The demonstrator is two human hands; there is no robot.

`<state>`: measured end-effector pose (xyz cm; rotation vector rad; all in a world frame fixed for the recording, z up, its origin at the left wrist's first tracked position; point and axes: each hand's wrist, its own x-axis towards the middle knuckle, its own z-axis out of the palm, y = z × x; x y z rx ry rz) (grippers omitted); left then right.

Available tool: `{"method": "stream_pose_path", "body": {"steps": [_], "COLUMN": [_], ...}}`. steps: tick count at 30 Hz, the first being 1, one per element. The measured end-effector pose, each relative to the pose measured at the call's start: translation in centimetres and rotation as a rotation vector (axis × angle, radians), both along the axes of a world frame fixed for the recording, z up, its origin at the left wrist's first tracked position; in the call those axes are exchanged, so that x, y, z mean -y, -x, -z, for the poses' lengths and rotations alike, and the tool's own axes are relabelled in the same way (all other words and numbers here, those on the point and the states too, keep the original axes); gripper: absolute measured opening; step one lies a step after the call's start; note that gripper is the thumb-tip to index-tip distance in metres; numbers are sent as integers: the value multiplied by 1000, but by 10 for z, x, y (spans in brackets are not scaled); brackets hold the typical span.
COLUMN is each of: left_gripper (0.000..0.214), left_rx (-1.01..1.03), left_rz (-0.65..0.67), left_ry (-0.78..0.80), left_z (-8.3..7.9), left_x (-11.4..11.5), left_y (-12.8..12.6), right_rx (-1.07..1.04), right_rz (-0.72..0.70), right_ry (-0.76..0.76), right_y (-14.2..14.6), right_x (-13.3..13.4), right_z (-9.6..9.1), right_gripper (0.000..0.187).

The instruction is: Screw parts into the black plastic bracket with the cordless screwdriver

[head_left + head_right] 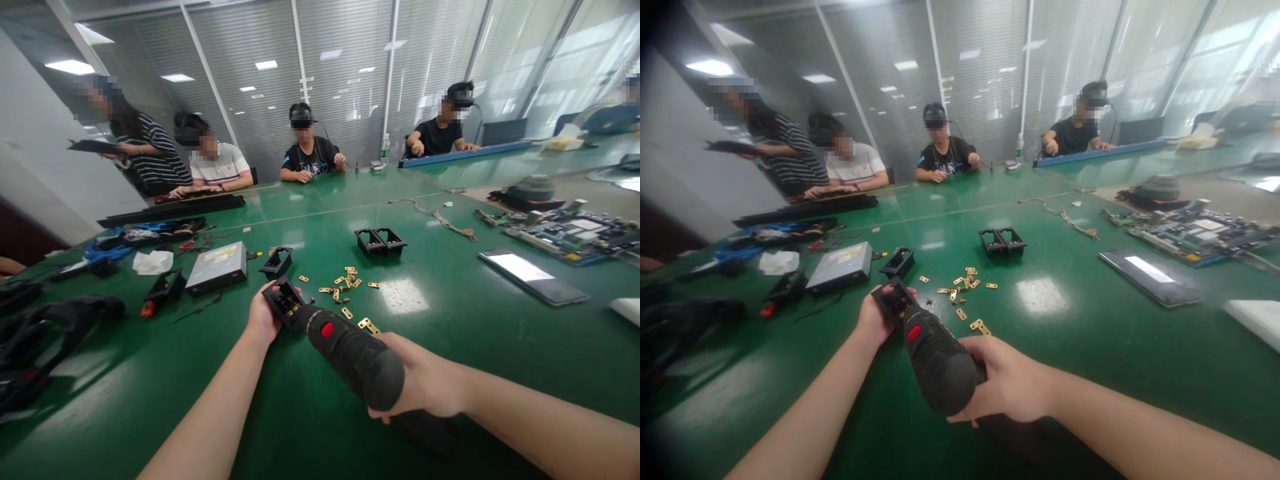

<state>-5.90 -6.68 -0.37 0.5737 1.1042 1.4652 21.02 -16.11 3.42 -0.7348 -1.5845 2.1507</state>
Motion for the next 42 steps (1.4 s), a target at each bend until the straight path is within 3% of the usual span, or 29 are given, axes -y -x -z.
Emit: {"method": "stream_pose_path", "body": {"steps": [42], "left_gripper": [11], "left_rx": [68], "left_rz": [-38], "left_ry": [36], "left_z": [1], "left_x": [-2], "left_y": [-1], "right_rx": [17], "right_rz": [-9], "right_ry": [-22], "right_y": [-1], "right_x": [-1], "right_z": [0], "right_gripper": [39]}}
